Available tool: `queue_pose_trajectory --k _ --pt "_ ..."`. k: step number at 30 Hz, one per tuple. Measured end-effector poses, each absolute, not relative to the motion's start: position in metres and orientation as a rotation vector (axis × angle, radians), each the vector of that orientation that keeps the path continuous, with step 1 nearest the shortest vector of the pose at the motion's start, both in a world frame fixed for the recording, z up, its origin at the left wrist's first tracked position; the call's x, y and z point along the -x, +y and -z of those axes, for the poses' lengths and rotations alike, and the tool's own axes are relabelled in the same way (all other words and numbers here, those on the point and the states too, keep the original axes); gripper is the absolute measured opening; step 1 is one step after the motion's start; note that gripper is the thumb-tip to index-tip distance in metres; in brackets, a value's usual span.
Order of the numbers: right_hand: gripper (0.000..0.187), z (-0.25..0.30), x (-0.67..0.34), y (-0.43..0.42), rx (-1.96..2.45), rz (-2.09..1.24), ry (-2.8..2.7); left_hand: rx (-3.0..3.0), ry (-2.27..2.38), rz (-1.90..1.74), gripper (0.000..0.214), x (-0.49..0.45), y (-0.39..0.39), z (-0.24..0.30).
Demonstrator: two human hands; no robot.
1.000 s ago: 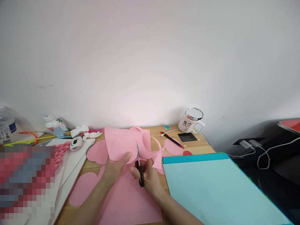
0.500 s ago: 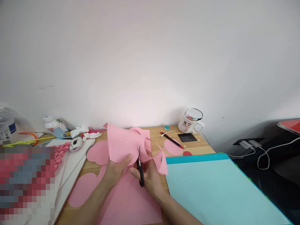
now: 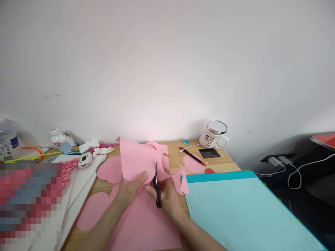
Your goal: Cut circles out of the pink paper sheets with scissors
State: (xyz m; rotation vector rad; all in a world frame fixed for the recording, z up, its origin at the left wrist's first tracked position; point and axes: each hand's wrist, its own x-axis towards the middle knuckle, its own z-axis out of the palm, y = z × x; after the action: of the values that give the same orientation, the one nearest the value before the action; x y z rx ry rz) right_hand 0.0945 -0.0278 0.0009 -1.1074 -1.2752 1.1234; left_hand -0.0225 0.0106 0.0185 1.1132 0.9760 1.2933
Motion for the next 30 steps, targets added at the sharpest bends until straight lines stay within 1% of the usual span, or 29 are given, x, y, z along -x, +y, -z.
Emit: queue_pose_trajectory --k 12,19,25,30 --pt "0.054 -0.009 -0.095 -0.030 1.214 -1.148 -1.298 -1.125 0.983 -1.253 0.025 0.023 0.009 -0.027" --pt "0.047 -0.005 -0.095 -0.030 1.236 -1.109 -1.280 -1.175 0.984 -1.208 0.018 0.026 0.010 -0.026" --pt "0.043 0.000 -0.097 -0.029 1.235 -1.105 -1.281 -1.208 0.964 -1.170 0.021 0.026 0.010 -0.025" --pt "0.038 0.002 -0.097 -0.029 1.218 -1.139 -1.246 -1.219 1.036 -1.220 0.015 0.029 0.013 -0.025"
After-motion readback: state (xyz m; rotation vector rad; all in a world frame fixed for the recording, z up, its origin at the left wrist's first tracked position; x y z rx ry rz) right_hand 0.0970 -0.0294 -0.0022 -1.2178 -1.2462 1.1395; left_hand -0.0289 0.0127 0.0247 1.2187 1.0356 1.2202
